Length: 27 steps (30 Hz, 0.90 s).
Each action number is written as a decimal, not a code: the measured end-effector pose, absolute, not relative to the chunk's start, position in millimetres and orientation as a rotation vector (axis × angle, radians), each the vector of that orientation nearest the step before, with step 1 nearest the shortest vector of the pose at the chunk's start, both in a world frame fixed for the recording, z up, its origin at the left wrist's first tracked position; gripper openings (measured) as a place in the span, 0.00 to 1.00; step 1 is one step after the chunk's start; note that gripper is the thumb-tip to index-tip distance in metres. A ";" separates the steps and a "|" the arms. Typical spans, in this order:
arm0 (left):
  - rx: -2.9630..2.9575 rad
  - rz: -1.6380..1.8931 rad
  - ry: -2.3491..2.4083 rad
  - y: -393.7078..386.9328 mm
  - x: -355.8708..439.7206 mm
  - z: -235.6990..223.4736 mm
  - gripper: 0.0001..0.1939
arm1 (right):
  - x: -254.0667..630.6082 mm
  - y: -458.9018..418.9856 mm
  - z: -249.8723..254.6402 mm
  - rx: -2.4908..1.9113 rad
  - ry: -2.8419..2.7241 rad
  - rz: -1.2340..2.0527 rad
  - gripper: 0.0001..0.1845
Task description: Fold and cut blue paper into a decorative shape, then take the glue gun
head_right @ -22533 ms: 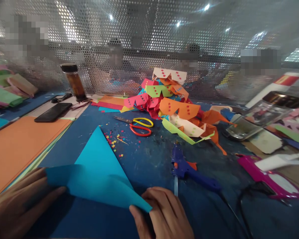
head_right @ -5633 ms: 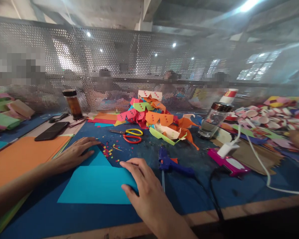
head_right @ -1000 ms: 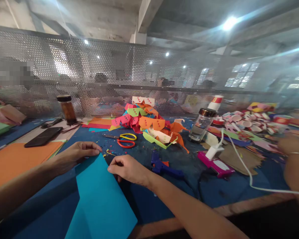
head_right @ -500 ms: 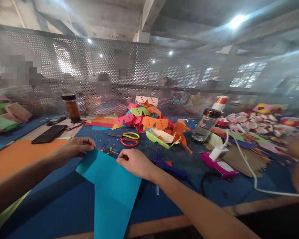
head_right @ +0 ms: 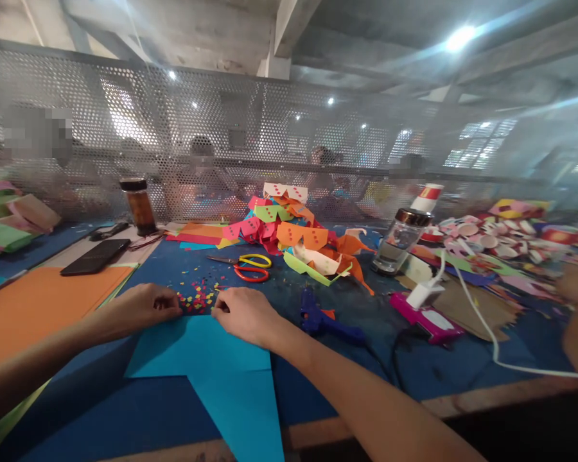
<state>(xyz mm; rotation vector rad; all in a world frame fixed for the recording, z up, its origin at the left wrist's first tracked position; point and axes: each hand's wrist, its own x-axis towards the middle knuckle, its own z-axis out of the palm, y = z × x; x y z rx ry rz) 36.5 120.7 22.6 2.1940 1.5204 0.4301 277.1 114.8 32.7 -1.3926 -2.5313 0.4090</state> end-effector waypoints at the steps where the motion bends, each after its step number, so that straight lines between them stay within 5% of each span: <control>1: 2.225 0.447 1.527 118.4 38.9 21.2 0.09 | 276.5 114.2 30.3 -1.392 -2.521 0.392 0.09; 10: 2.696 0.721 1.076 102.8 66.0 -4.8 0.10 | 273.0 110.6 18.3 -1.353 -2.440 0.283 0.01; 27: 2.649 0.703 1.099 101.3 63.9 -6.7 0.10 | 287.2 118.1 27.3 -1.450 -2.454 0.517 0.09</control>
